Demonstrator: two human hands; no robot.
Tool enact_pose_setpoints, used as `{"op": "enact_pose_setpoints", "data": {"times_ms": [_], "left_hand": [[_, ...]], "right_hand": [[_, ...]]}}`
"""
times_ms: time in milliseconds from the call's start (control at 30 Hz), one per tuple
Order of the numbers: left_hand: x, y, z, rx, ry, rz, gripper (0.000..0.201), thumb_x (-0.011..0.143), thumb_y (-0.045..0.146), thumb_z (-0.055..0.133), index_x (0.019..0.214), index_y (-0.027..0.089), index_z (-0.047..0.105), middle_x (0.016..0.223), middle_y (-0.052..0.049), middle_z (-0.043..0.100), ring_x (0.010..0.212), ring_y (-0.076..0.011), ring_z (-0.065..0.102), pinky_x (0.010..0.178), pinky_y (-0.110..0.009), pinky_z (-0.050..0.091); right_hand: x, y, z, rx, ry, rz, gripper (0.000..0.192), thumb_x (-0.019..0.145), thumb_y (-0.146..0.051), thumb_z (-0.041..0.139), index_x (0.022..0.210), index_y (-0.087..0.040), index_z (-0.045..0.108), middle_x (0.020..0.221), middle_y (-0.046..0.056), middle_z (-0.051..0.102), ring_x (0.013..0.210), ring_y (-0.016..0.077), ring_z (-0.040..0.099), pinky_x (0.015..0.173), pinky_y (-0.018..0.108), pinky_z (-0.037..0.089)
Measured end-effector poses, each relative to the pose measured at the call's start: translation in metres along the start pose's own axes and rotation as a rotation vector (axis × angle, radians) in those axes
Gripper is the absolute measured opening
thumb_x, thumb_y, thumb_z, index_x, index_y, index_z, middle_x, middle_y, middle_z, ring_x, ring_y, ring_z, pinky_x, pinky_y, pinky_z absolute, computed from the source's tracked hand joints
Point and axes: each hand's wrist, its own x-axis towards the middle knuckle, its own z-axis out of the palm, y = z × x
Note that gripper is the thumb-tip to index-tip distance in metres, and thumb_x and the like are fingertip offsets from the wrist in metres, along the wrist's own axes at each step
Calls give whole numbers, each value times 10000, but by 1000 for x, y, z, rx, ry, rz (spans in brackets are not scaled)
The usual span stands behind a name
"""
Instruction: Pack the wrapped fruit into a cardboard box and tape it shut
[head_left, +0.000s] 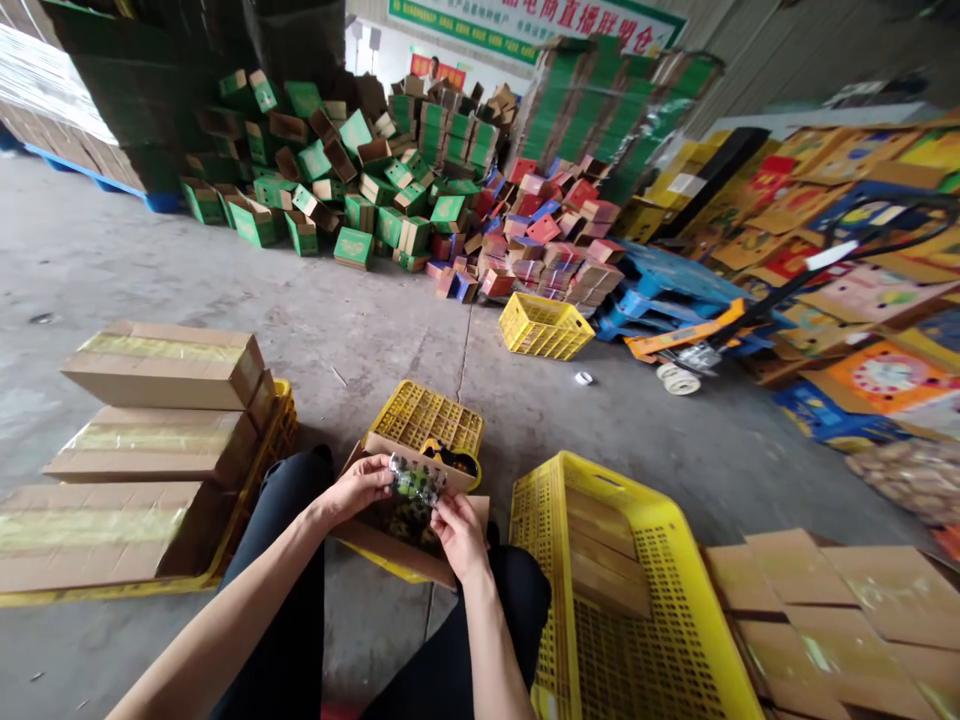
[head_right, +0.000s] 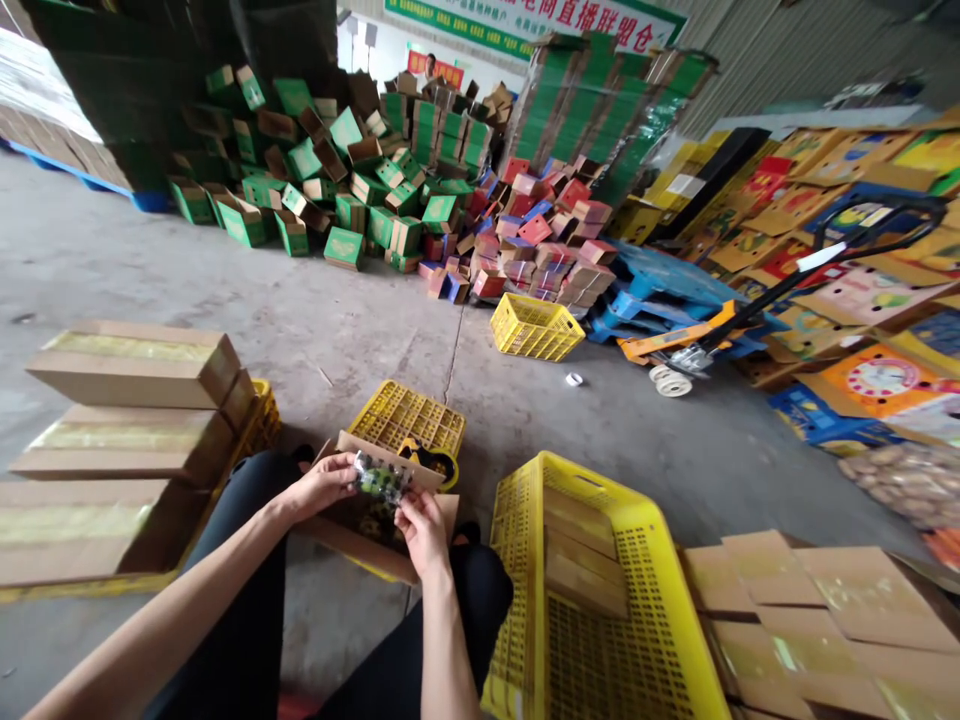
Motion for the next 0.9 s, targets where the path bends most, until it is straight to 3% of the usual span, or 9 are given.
{"op": "enact_pose_setpoints", "data": {"times_ms": [167, 300, 467, 667, 767, 900], "left_hand": [[2, -4, 2, -32, 23, -18, 434, 613, 340, 1048, 887, 167, 759, 814, -3, 716, 673, -103, 639, 747, -252, 535], [2, -8, 5, 24, 16, -91, 437, 667, 402, 1022, 928, 172, 758, 878, -31, 749, 735, -143, 695, 769, -287, 548], [6, -3, 6, 42, -7, -102, 431, 630, 344, 1041, 936, 160, 799, 932, -73, 791, 840, -203, 748, 852, -333, 561], [10, 10, 8, 96, -83, -45, 400, 607, 339, 1049, 883, 138, 843, 952, -114, 817, 902, -240, 763, 932, -370, 571], [8, 11, 10, 108, -90, 46, 380, 623, 361, 1041, 867, 142, 849, 1114, -136, 814, 1039, -269, 756, 992, -376, 563], [4, 8, 9, 103, -54, 75, 431, 681, 434, 1008, 960, 141, 859, 1097, -128, 817, 1030, -242, 754, 1002, -349, 562]], "right_hand": [[-2, -2, 2, 44, -26, -21, 406, 619, -296, 1013, 963, -274, 799, 1072, 11, 791, 921, 186, 751, 806, 303, 636], [-3, -6, 2, 81, -44, -59, 391, 631, -270, 1004, 957, -248, 790, 1087, 16, 806, 965, 183, 761, 917, 325, 629], [-4, -6, 3, 57, -51, -87, 373, 661, -249, 982, 974, -237, 778, 1063, 22, 817, 954, 194, 772, 895, 345, 633], [4, -12, 5, 1, -13, -49, 371, 669, -308, 1007, 946, -198, 786, 938, 45, 830, 796, 176, 774, 742, 294, 629], [10, -21, 9, -35, -16, -83, 377, 672, -341, 1008, 951, -200, 797, 938, 51, 837, 830, 188, 784, 746, 297, 628], [14, -20, 9, -19, -35, -77, 396, 641, -375, 1027, 910, -203, 793, 906, 40, 833, 823, 191, 783, 769, 324, 640]]}}
